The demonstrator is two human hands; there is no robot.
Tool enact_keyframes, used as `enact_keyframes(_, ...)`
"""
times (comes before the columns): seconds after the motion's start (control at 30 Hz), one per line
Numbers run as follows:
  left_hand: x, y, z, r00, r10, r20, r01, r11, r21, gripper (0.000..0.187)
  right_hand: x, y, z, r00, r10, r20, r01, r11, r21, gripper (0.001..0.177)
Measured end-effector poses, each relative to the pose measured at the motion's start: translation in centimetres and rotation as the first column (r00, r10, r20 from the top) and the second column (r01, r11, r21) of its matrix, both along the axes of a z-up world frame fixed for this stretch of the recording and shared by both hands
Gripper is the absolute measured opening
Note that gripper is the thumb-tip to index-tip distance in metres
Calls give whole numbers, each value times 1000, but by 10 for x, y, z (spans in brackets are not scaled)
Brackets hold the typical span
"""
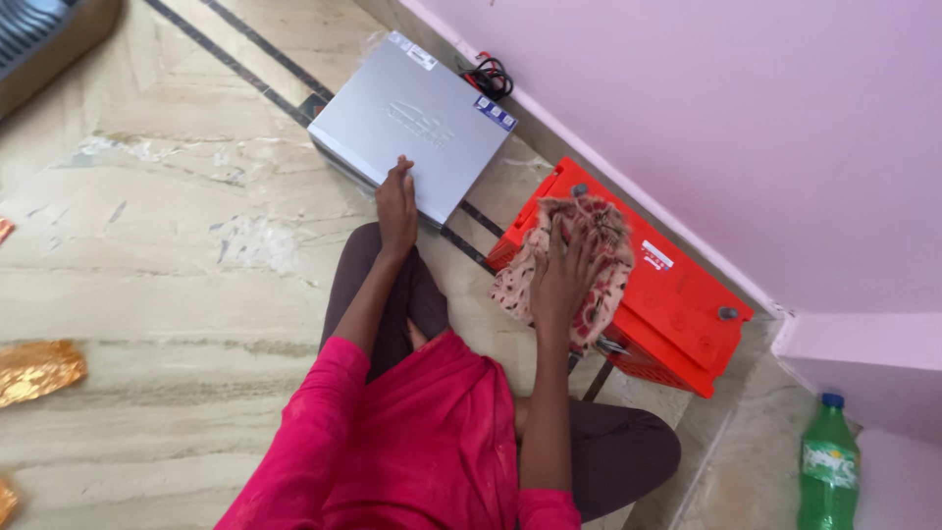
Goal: The person sits on the floor and wipes the top and sides of a red battery and a silver inverter using a patterned cloth. The person repeatedly wipes the surfaces of both objects.
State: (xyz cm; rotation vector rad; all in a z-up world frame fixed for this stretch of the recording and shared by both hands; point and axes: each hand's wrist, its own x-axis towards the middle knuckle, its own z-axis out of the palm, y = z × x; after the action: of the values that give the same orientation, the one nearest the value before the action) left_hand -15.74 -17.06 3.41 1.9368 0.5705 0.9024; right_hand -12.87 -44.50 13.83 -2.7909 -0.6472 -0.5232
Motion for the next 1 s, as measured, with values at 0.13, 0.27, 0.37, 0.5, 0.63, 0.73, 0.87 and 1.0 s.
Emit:
enact_keyframes(0.13,8,7,-8,1000,-5,-5,5,1000,-1,33,25,12,-8,998,67,-2,-67,998,-18,47)
enact_keyframes(0.27,7,3,-13,999,19,-30,-16,997,72,33,54,23,-23,985,168,25,-166,983,-78,44)
enact_keyframes(0.37,6,0,-13,1000,15,-21,-13,997,70,31,83,37,-37,984,175,24,-172,982,-73,53)
enact_keyframes(0.5,4,3,-11,999,-1,-33,3,998,60,28,113,71,-54,992,86,92,-54,950,-306,57)
enact_keyframes(0.63,4,4,-11,1000,-16,-13,17,997,74,25,121,75,-63,994,75,-76,-93,955,-281,35)
enact_keyframes(0.73,6,4,-11,1000,-13,-4,13,997,82,24,119,78,-61,985,170,-28,-170,937,-306,33)
enact_keyframes(0.87,6,3,-10,1000,-3,4,2,993,121,26,106,75,-35,952,219,-215,-290,870,-399,37)
enact_keyframes(1.0,2,-1,-4,999,-41,-28,45,983,179,35,78,77,-20,945,302,-128,-328,851,-411,41)
